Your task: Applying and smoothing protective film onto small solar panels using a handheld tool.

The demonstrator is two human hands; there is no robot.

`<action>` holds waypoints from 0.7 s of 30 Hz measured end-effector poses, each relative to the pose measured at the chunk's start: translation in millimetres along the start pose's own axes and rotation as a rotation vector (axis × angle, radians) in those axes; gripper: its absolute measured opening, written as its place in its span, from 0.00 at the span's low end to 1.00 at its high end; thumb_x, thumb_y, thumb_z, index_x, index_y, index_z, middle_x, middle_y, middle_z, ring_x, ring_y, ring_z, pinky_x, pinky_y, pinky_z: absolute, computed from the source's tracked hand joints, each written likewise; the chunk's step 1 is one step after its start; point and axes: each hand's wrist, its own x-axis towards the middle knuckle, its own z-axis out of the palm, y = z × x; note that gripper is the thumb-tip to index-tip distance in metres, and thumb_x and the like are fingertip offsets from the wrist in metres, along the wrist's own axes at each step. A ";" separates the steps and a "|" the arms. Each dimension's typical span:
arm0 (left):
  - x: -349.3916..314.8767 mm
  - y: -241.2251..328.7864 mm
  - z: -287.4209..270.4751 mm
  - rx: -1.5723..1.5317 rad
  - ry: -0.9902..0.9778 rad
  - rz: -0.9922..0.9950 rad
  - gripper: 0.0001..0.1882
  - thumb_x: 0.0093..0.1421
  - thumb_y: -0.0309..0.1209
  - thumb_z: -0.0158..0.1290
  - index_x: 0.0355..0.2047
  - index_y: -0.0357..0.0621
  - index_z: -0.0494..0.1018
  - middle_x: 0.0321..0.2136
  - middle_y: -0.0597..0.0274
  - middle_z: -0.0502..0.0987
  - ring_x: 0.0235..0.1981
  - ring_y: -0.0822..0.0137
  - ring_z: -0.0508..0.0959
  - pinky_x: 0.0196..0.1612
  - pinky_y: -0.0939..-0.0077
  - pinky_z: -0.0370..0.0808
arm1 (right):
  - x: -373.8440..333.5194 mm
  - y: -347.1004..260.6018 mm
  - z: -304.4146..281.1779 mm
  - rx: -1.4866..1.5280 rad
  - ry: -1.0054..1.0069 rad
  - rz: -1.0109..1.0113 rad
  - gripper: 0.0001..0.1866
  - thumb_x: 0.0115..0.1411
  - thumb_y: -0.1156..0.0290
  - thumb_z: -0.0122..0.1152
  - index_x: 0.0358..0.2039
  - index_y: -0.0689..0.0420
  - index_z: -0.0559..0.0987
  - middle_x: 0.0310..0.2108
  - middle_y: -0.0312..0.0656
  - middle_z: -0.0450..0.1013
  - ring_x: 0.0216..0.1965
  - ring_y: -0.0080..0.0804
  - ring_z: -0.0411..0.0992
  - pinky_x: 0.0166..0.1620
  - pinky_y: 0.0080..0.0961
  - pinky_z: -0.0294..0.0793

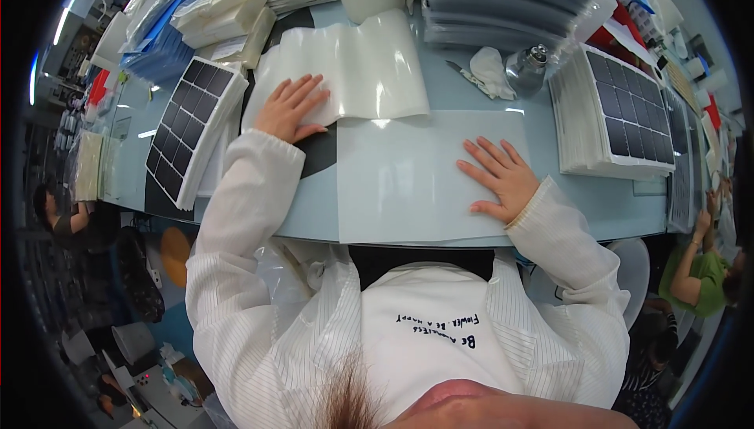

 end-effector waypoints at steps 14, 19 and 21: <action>-19.9 114.5 -31.6 -0.443 0.125 -0.048 0.38 0.53 0.43 0.60 0.64 0.53 0.60 0.67 0.59 0.55 0.68 0.57 0.55 0.68 0.56 0.51 | -10.3 -6.2 5.5 -0.013 0.003 -0.013 0.43 0.58 0.31 0.39 0.68 0.44 0.59 0.71 0.41 0.46 0.72 0.43 0.42 0.70 0.52 0.38; -28.8 141.3 -25.1 -0.396 -0.243 0.128 0.37 0.59 0.53 0.49 0.65 0.51 0.59 0.68 0.58 0.54 0.70 0.55 0.50 0.69 0.51 0.44 | -14.5 -2.6 6.3 -0.005 0.005 -0.020 0.44 0.58 0.30 0.39 0.68 0.43 0.59 0.71 0.41 0.46 0.72 0.42 0.42 0.70 0.51 0.38; -25.4 137.0 -25.4 -0.379 -0.273 0.154 0.37 0.59 0.54 0.48 0.66 0.52 0.59 0.68 0.59 0.54 0.70 0.56 0.49 0.70 0.52 0.44 | -16.3 -1.5 7.2 0.005 0.008 0.004 0.44 0.57 0.29 0.38 0.68 0.41 0.59 0.72 0.40 0.45 0.72 0.43 0.41 0.70 0.50 0.38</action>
